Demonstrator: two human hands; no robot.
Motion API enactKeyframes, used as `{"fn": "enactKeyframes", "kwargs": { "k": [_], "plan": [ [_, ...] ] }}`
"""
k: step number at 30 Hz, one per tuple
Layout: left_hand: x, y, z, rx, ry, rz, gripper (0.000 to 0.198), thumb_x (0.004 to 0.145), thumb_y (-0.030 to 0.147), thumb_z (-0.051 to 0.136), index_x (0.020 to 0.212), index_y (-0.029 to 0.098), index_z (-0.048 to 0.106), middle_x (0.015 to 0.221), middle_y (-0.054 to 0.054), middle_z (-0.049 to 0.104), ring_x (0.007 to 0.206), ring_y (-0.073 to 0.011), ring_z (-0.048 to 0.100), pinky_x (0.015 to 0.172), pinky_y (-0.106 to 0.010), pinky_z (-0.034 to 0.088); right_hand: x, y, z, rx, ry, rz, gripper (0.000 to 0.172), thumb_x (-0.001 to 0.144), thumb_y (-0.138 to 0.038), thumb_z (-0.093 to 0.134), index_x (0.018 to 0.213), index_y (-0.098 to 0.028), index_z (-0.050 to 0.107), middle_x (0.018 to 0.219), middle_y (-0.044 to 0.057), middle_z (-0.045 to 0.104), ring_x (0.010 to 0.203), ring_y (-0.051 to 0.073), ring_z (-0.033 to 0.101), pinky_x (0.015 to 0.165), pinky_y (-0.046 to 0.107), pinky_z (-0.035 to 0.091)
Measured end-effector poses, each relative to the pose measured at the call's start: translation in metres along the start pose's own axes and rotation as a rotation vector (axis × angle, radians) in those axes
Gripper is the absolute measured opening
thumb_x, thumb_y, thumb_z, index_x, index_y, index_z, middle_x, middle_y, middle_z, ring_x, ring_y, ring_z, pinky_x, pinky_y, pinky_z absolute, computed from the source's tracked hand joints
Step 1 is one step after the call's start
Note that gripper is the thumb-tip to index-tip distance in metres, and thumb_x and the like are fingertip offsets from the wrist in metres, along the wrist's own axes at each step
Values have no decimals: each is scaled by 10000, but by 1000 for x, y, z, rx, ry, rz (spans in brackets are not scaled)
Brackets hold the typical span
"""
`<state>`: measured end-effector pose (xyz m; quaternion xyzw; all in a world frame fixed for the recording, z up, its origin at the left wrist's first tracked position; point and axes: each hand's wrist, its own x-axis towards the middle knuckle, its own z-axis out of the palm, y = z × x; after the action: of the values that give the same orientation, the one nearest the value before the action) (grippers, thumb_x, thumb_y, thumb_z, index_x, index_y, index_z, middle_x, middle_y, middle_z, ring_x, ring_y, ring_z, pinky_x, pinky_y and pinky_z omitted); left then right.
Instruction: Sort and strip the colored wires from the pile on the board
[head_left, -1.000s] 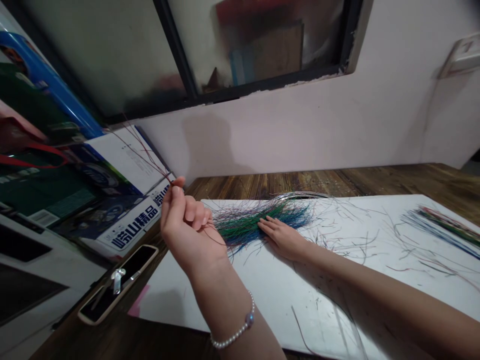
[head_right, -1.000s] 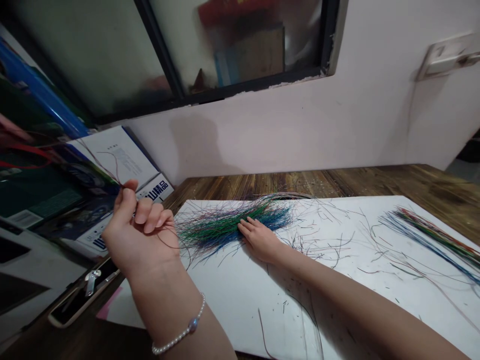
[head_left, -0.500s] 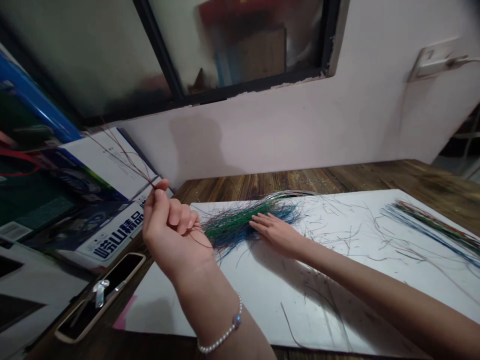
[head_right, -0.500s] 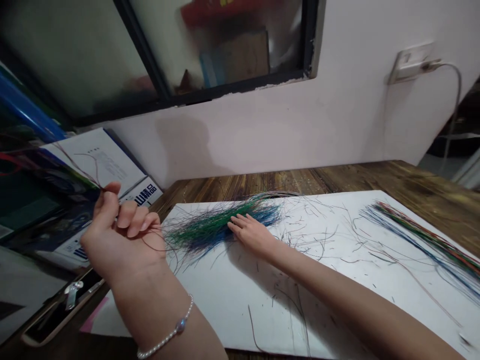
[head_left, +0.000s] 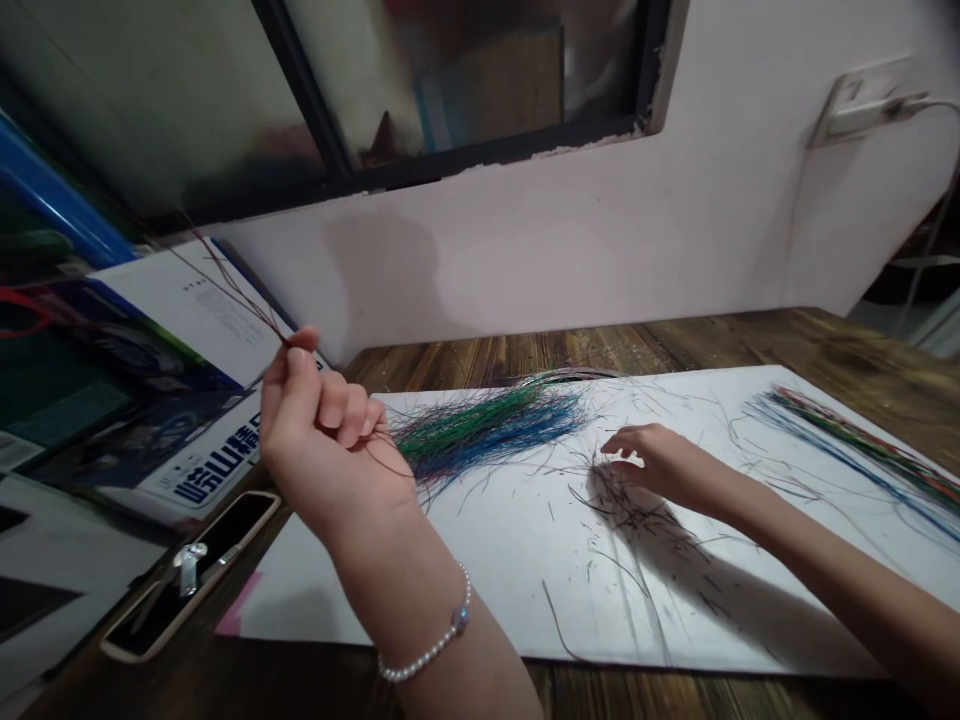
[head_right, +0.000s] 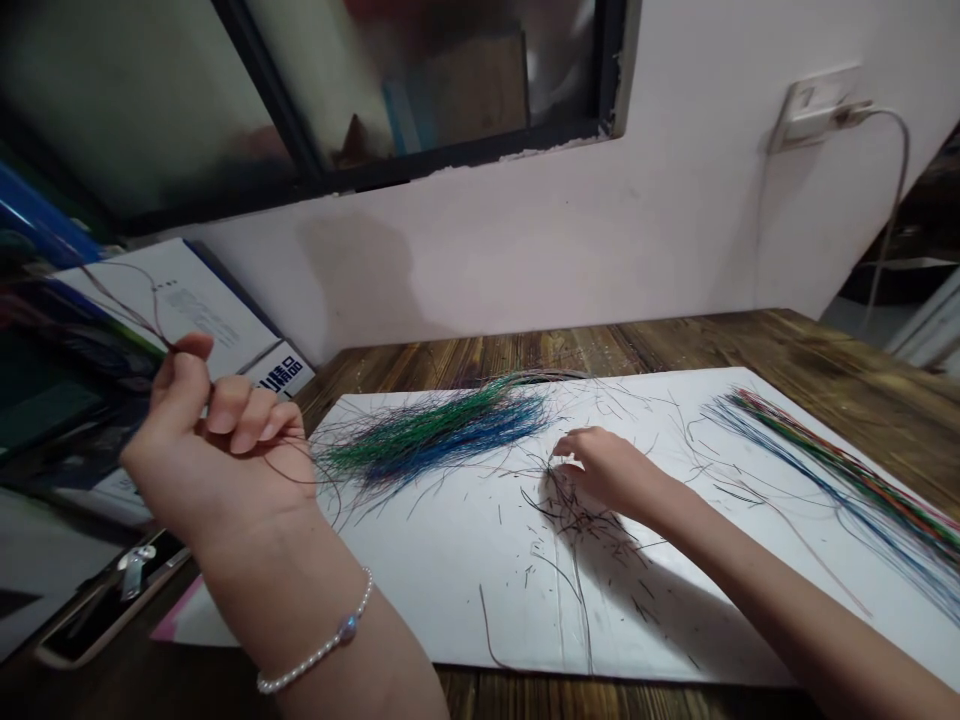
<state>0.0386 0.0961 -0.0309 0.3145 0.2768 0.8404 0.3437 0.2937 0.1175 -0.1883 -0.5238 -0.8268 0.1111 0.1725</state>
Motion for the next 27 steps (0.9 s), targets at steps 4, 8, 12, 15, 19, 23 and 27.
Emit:
{"fn": "enactKeyframes", "kwargs": {
  "k": [4, 8, 12, 15, 19, 23, 27],
  "plan": [
    [-2, 1, 3, 24, -23, 17, 198, 843, 126, 514, 700, 186, 639, 509, 72, 184, 405, -67, 72, 359, -182, 135, 0, 3, 14, 19, -11, 34, 157, 788, -195, 564, 752, -183, 716, 760, 85, 683, 647, 200, 617, 574, 297, 450],
    [-4, -1, 7, 25, -36, 49, 161, 839, 125, 499, 736, 155, 620, 488, 84, 192, 404, -58, 70, 366, -150, 130, 2, 0, 21, 67, -21, 20, 221, 756, -106, 529, 748, -197, 730, 772, 71, 677, 664, 184, 620, 612, 285, 454],
    [-5, -2, 12, 37, -46, 54, 150, 832, 112, 486, 751, 139, 610, 462, 91, 209, 389, -56, 84, 370, -143, 131, 0, -8, 15, 142, -46, -33, 315, 744, -43, 511, 814, -245, 741, 809, 20, 688, 688, 138, 631, 614, 224, 461],
    [-7, -2, 15, 52, -44, 55, 148, 818, 101, 489, 742, 137, 611, 456, 91, 214, 385, -56, 79, 367, -145, 124, 0, -6, 5, 146, -3, 2, 280, 782, -84, 521, 905, -225, 729, 919, 45, 682, 735, 149, 643, 635, 231, 483],
    [-10, -3, 18, 77, -63, 71, 129, 778, 86, 508, 736, 143, 616, 467, 89, 208, 397, -59, 70, 371, -141, 125, 1, 16, -3, 64, 95, 158, 345, 824, -105, 488, 1127, -138, 649, 1191, 160, 591, 934, 268, 637, 787, 374, 499],
    [-12, -5, 22, 83, -74, 75, 111, 765, 94, 525, 734, 143, 621, 470, 86, 212, 395, -59, 78, 370, -146, 126, 1, 35, 1, 33, 101, 252, 354, 842, -81, 515, 1186, -124, 586, 1366, 178, 459, 1074, 291, 581, 901, 462, 461],
    [-13, -7, 26, 94, -111, 62, 109, 766, 98, 529, 733, 143, 622, 468, 87, 216, 393, -58, 81, 370, -148, 123, 2, 39, 7, 104, 72, 253, 320, 887, -190, 561, 1206, -165, 547, 1282, 118, 549, 1112, 240, 561, 940, 464, 448]
  ]
}}
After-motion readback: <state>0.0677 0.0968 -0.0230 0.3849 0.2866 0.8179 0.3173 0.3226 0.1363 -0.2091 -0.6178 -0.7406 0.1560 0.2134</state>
